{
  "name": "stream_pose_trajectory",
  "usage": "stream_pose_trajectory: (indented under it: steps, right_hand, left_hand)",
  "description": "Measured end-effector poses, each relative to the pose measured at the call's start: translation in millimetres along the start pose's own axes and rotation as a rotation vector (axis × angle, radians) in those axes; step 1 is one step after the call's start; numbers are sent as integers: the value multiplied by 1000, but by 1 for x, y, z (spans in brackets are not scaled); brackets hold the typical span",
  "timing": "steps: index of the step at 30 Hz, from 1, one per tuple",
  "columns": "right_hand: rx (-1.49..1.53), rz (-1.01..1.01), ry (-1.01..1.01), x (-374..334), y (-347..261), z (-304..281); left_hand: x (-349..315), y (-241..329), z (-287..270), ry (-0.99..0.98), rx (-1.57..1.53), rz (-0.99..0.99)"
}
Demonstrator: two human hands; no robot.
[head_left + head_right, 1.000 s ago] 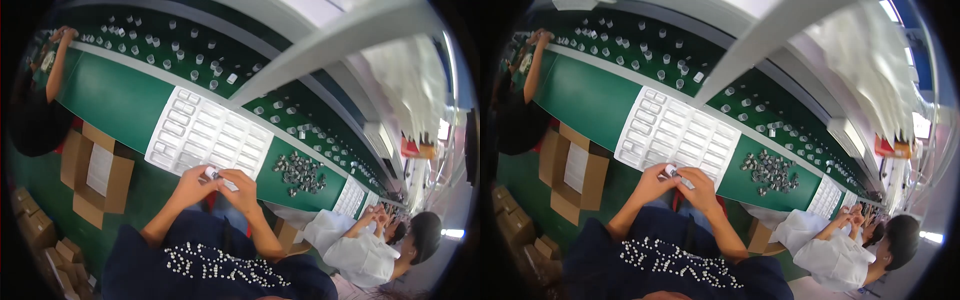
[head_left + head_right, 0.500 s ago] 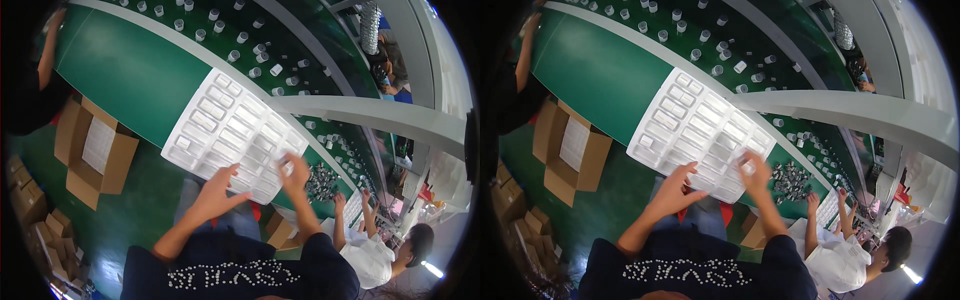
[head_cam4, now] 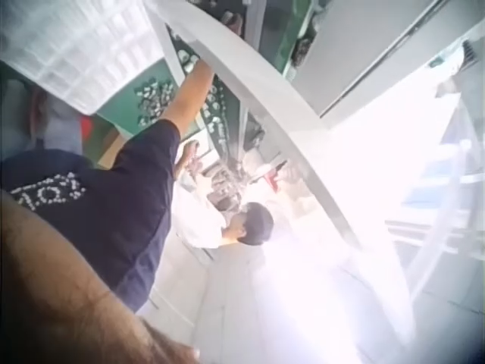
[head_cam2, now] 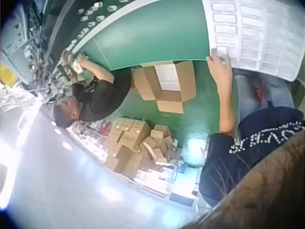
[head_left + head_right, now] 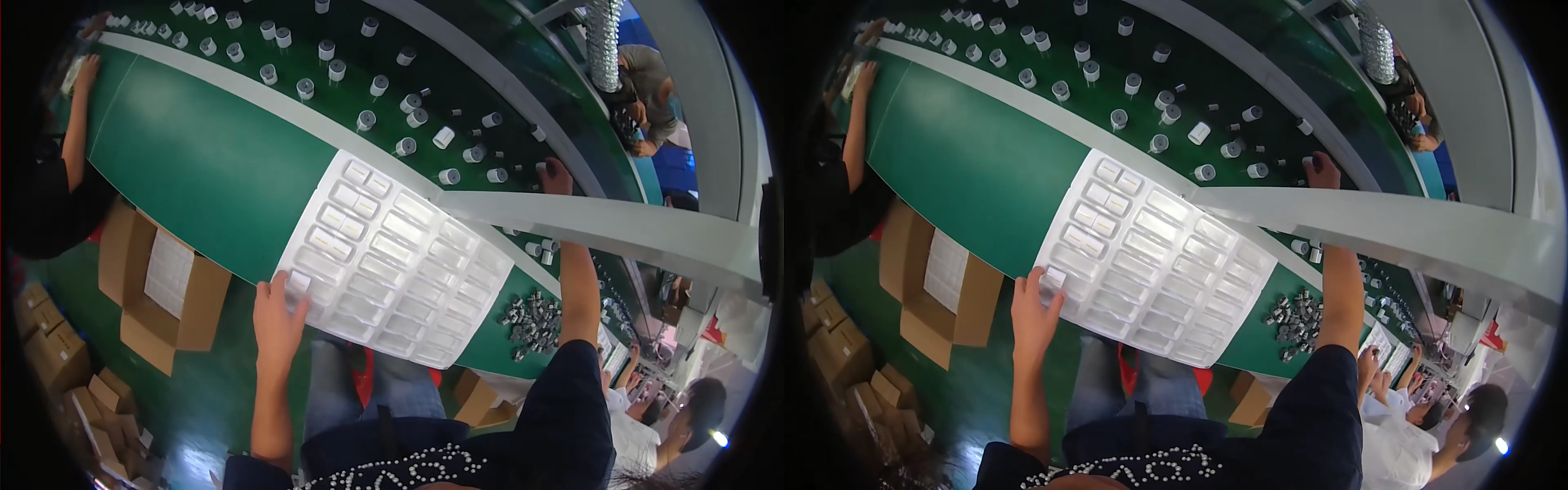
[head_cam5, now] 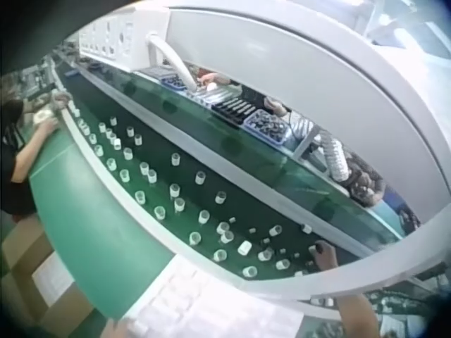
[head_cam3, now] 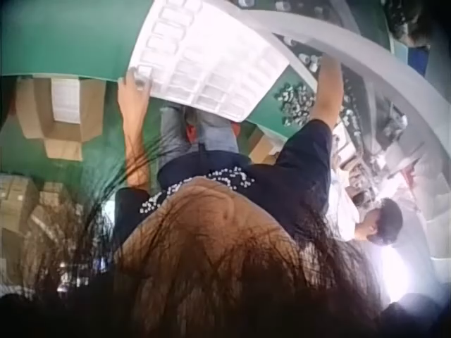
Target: The person packs small electronic motor components by hand into white plastic sorting trays on a production line.
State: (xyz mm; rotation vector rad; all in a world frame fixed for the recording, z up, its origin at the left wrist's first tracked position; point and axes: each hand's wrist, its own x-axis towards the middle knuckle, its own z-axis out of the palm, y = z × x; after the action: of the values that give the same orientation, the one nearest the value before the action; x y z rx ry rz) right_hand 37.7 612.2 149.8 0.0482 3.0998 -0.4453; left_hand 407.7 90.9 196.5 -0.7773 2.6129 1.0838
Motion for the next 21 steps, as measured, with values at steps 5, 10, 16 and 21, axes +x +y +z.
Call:
stream_pose_trajectory:
  steps: [5,10,16,21]
  right_hand:
    - [-220,-216,309,3,-43,-18]
    - [29,-623,-30,28,-181,-4]
    - [96,-939,-324,83,-266,85]
    - [23,-995,-316,89,-278,100]
  left_hand:
    - [4,9,8,8,5,32]
    - [-1,8,27,80,-56,-47]
    - [-10,25,37,81,-477,-170]
    - [-22,47,51,32,-1044,-221]
